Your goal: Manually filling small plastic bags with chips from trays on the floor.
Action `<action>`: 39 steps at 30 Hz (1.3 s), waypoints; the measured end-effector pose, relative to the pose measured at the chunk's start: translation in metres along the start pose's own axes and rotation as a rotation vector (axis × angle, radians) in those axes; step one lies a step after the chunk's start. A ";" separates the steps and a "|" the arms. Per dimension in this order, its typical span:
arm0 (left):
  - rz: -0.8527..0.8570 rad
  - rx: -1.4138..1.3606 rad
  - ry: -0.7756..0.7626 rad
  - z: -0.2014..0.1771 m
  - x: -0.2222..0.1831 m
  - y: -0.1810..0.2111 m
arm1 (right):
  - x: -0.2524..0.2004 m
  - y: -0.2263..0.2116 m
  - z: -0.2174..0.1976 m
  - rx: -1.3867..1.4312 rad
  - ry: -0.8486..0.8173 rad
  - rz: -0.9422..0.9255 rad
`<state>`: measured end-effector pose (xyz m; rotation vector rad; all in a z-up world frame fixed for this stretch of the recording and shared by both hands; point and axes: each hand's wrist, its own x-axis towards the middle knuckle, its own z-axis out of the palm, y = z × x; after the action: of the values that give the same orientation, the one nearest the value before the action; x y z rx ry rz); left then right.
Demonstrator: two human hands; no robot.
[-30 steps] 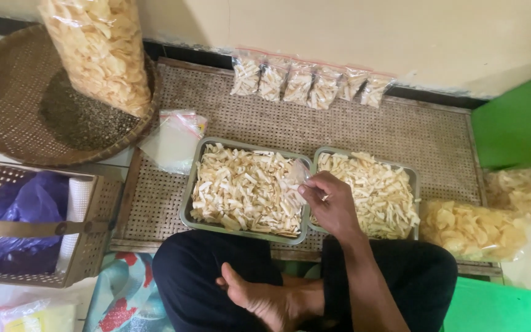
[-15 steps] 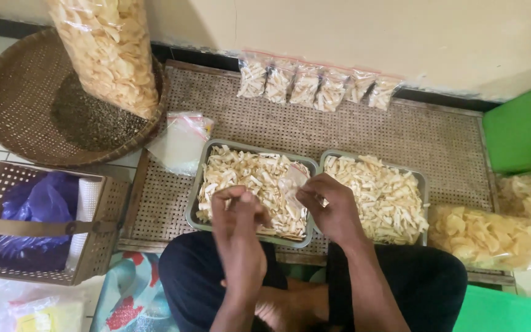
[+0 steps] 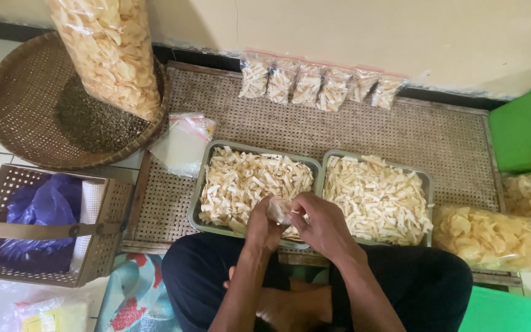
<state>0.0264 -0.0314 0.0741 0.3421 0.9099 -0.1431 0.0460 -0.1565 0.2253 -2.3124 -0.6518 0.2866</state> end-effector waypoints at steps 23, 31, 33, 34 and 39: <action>0.176 0.063 -0.135 -0.028 -0.004 0.070 | 0.033 0.117 0.069 -0.258 -0.101 0.449; 0.159 -0.009 -0.218 -0.030 0.004 0.066 | 0.012 0.105 0.113 -0.161 -0.138 0.449; 0.144 -0.013 -0.226 -0.034 0.008 0.064 | 0.009 0.133 0.127 -0.161 -0.116 0.455; 0.140 -0.024 -0.229 -0.035 0.007 0.063 | 0.007 0.142 0.132 -0.192 -0.087 0.425; 0.124 -0.044 -0.252 -0.054 0.039 0.051 | 0.002 0.146 0.135 -0.175 -0.016 0.447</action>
<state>0.0227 0.0359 0.0245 0.3307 0.6398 -0.0506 0.0513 -0.1683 0.0269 -2.6120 -0.1622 0.4692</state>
